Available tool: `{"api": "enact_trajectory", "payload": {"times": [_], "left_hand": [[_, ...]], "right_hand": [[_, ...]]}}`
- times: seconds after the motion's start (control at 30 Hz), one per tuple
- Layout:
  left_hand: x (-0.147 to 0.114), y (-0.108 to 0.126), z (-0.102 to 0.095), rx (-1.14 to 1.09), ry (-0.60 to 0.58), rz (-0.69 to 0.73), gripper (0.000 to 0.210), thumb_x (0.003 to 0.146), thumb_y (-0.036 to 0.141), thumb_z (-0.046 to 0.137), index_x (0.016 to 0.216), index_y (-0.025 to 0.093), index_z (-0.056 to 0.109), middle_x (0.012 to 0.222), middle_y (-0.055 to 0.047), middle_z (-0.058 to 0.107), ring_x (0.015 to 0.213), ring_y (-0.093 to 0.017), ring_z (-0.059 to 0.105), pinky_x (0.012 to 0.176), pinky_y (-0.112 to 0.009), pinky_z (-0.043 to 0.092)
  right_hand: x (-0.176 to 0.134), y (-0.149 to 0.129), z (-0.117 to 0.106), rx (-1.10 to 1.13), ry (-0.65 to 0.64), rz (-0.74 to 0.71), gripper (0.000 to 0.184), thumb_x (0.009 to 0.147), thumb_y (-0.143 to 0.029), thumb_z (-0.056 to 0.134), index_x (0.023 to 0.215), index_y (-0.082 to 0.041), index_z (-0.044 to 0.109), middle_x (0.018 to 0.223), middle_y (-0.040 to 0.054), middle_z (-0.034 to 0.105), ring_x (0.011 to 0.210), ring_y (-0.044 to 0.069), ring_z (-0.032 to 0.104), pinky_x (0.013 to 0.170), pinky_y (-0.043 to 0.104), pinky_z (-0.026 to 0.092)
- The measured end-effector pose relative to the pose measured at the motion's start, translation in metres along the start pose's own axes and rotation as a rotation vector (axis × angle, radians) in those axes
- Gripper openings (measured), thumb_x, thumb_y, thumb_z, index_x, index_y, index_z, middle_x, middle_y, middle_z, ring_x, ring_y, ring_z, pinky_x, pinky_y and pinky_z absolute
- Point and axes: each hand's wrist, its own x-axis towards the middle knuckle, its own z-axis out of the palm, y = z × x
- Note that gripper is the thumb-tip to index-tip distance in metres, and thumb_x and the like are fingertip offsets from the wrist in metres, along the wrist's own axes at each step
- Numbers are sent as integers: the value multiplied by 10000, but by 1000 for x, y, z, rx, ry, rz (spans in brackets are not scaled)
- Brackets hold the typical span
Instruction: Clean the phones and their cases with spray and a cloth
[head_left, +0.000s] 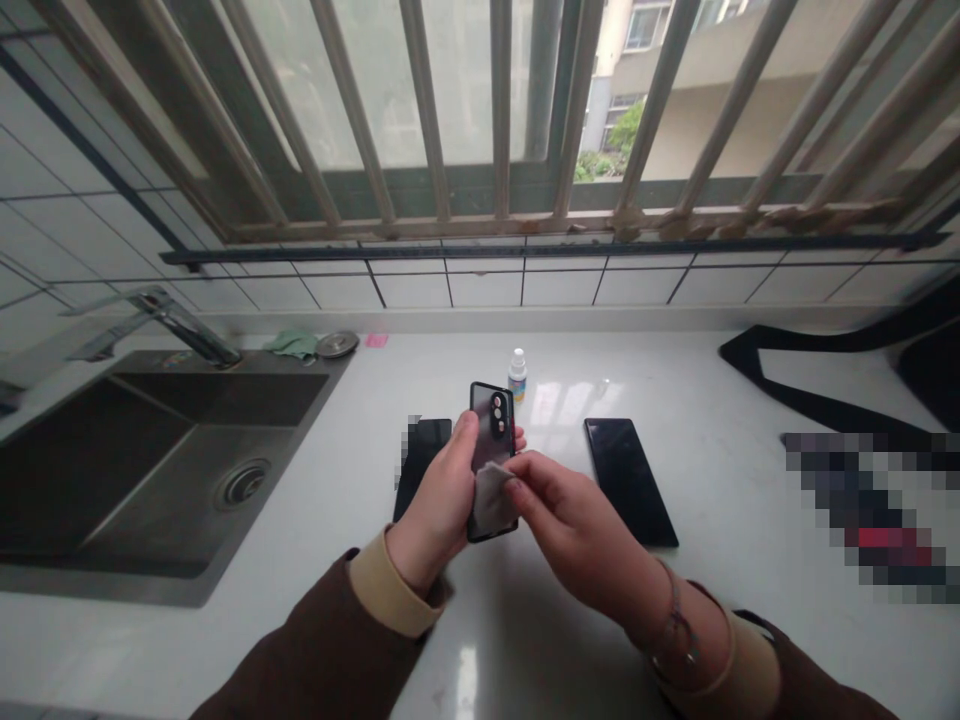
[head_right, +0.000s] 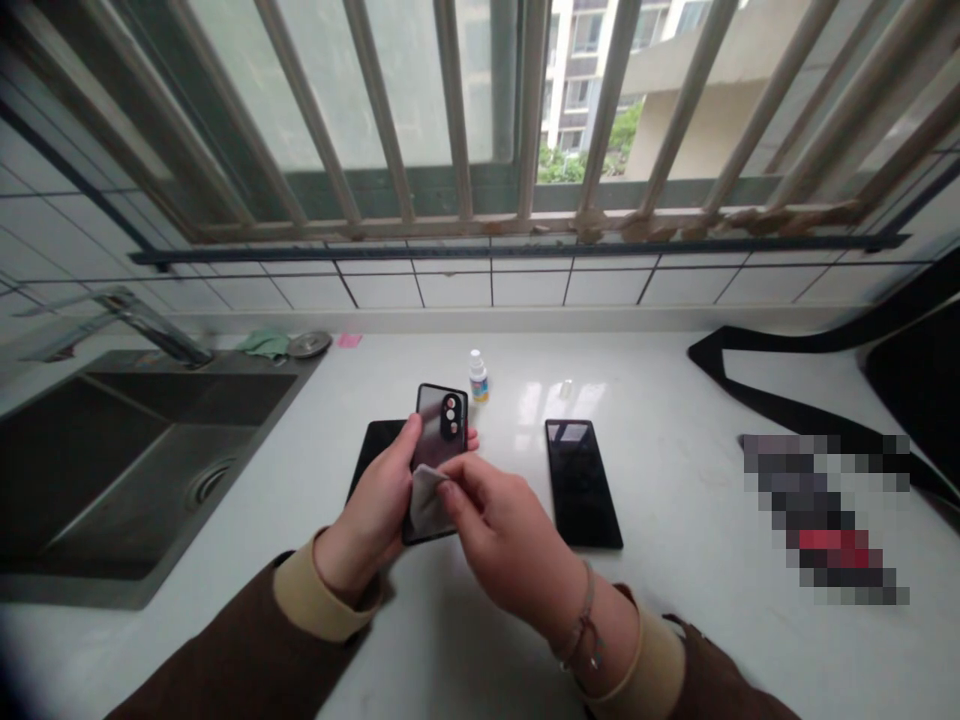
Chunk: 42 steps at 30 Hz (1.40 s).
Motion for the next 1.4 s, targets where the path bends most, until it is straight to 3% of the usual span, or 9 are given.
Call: {"api": "enact_trajectory", "payload": {"times": [0.1, 0.2, 0.33, 0.43, 0.53, 0.7, 0.93, 1.2, 1.4], "left_hand": [[-3, 4, 2, -12, -22, -52, 486, 1132, 464, 463, 1207, 111, 788, 1094, -166, 830, 930, -235, 799, 953, -368, 611], [-7, 5, 3, -26, -140, -105, 484, 1137, 465, 436, 1296, 144, 762, 1116, -161, 828, 914, -257, 806, 956, -427, 619], [-11, -2, 4, -47, -241, -148, 400, 1122, 408, 526, 1357, 170, 744, 1233, -142, 813, 1180, -278, 761, 1104, -428, 551], [-13, -7, 4, -36, -240, -25, 327, 1079, 356, 647, 1322, 174, 768, 1391, -108, 761, 1442, -245, 600, 1247, -347, 408], [-12, -9, 3, -3, -278, 16, 367, 1040, 437, 709, 1305, 194, 782, 1463, -92, 724, 1510, -259, 525, 1291, -362, 344], [-6, -15, -5, 96, -286, -14, 488, 1010, 569, 707, 1350, 220, 738, 1316, -115, 780, 1381, -305, 629, 1209, -447, 444], [-2, -16, -12, 168, -266, -13, 542, 1017, 628, 657, 1356, 206, 678, 1117, -104, 790, 950, -247, 760, 886, -392, 601], [-2, -11, -3, 40, -112, 111, 482, 981, 517, 758, 1322, 177, 735, 1210, -128, 799, 1176, -281, 736, 1008, -377, 573], [0, -3, -3, 4, -6, 102, 565, 1040, 631, 599, 1174, 111, 773, 1037, -147, 820, 905, -244, 782, 858, -356, 618]], "right_hand": [[2, 4, -9, -20, 297, 9, 177, 1124, -309, 536, 1145, -233, 695, 965, 41, 789, 881, 201, 774, 787, 325, 649], [5, 6, -19, -296, 500, -140, 167, 1102, -224, 566, 1205, -221, 697, 1142, 84, 817, 1061, 235, 790, 970, 410, 647], [8, 6, -18, -597, 283, -453, 226, 1063, -90, 585, 1237, -169, 706, 1355, 129, 780, 1288, 273, 729, 1192, 515, 548], [8, 8, -11, -618, 169, -493, 251, 1072, -62, 557, 1275, -117, 695, 1391, 162, 761, 1333, 269, 710, 1180, 468, 580], [8, 11, -9, -603, 151, -496, 257, 1086, -74, 545, 1296, -111, 689, 1434, 165, 738, 1384, 267, 676, 1208, 457, 569], [9, 17, -13, -653, 150, -426, 261, 1091, -83, 526, 1283, -117, 699, 1426, 187, 735, 1375, 294, 682, 1174, 498, 596], [11, 22, -17, -774, 142, -352, 329, 1032, -2, 510, 1287, -82, 702, 1358, 202, 760, 1280, 324, 725, 1157, 527, 595], [9, 17, -11, -718, 118, -317, 301, 1083, -76, 467, 1295, -86, 681, 1062, 160, 795, 1074, 312, 714, 1020, 499, 611], [3, 3, -4, -582, 18, -308, 223, 1093, -120, 466, 1013, -158, 670, 847, 104, 717, 830, 266, 635, 769, 404, 554]]}}
